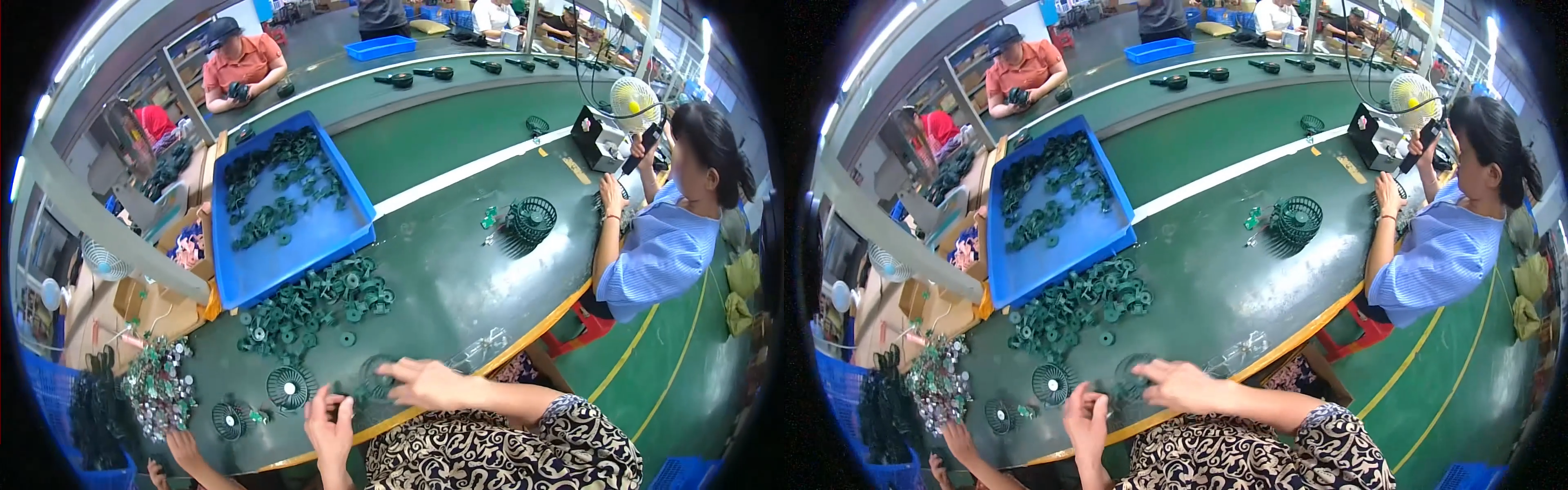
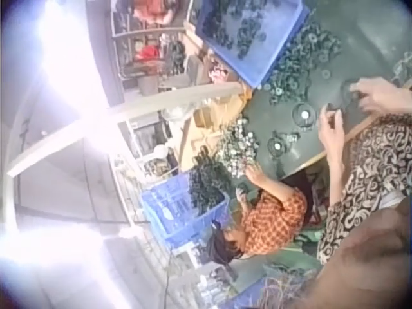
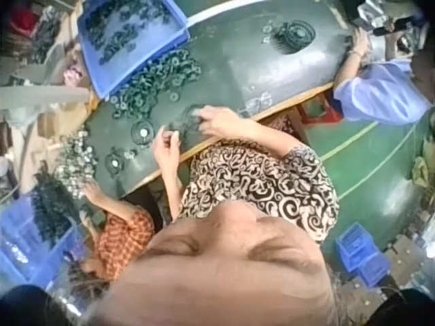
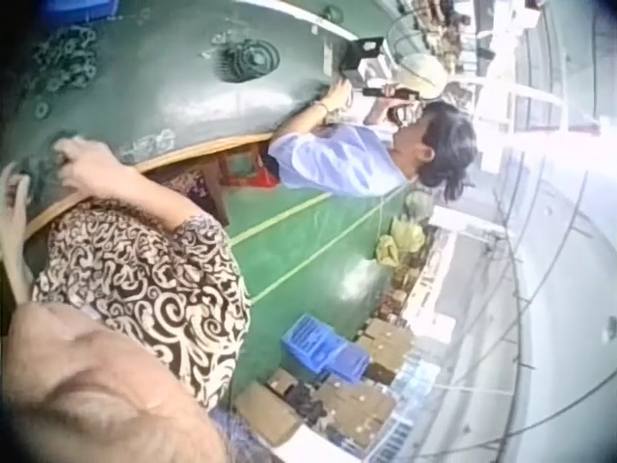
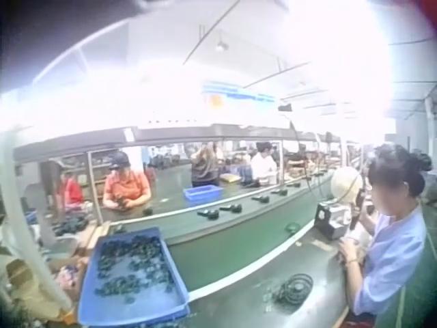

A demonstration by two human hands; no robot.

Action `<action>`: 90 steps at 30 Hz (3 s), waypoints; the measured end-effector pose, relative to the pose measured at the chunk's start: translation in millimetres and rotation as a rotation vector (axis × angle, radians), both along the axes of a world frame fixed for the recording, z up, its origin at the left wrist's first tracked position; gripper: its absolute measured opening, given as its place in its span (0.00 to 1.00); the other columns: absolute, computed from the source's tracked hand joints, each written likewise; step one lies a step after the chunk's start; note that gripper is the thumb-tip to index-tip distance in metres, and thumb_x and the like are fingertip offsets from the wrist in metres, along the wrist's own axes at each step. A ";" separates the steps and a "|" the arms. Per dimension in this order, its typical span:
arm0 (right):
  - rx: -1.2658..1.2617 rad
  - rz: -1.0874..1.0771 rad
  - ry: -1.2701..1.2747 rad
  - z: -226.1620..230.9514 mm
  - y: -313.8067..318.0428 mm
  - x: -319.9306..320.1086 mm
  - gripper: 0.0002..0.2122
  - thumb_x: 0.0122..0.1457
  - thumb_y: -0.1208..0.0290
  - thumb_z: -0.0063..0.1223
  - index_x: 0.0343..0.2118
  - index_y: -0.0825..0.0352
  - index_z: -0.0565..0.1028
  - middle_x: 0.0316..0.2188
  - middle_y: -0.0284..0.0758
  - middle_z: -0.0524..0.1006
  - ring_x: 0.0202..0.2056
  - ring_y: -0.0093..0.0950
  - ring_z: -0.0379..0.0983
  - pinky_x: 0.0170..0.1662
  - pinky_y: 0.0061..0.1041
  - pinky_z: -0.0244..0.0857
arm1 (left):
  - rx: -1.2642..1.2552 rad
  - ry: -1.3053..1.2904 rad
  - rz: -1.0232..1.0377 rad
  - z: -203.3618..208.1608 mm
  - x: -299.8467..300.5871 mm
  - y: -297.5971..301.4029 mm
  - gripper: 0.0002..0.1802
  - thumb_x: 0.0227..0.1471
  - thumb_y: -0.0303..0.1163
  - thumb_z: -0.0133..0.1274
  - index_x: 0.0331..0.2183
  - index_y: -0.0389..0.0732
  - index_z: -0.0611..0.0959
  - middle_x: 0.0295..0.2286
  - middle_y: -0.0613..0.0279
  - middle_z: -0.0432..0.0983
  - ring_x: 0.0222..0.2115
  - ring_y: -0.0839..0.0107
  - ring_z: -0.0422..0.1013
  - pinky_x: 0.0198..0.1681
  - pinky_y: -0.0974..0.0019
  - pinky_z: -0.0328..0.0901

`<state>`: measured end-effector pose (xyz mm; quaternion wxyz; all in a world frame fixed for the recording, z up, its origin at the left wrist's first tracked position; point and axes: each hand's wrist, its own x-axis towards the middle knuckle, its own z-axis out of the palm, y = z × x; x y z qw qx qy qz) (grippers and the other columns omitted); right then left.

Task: The person assembles mini fans by picking up fan grilles, attaching plastic stand components to each grille by hand, and placing the assembled units on the table.

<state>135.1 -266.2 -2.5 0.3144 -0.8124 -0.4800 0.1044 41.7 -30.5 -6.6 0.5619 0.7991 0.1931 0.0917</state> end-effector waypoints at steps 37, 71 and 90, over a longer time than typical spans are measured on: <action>0.105 -0.796 0.060 2.3 28.6 140.0 0.16 0.55 0.67 0.67 0.44 0.71 0.83 0.32 0.44 0.85 0.32 0.35 0.83 0.39 0.33 0.76 | 0.633 0.208 -0.273 34.3 -26.5 -1.5 0.44 0.45 0.34 0.69 0.61 0.38 0.68 0.50 0.47 0.72 0.50 0.45 0.70 0.50 0.48 0.69; 0.115 -0.554 -0.072 17.6 -1.9 21.4 0.17 0.53 0.71 0.70 0.45 0.69 0.80 0.34 0.40 0.77 0.25 0.36 0.75 0.31 0.33 0.72 | 0.014 0.114 -0.044 -10.2 -27.6 21.0 0.07 0.56 0.23 0.62 0.38 0.35 0.89 0.26 0.63 0.81 0.25 0.80 0.74 0.28 0.74 0.68; -0.256 -0.153 -0.271 1.0 59.4 -25.7 0.16 0.53 0.68 0.65 0.41 0.72 0.79 0.35 0.38 0.72 0.36 0.34 0.77 0.33 0.31 0.75 | 0.235 0.174 -0.084 0.5 -22.3 13.2 0.08 0.59 0.30 0.60 0.34 0.35 0.87 0.21 0.62 0.78 0.23 0.74 0.71 0.29 0.68 0.66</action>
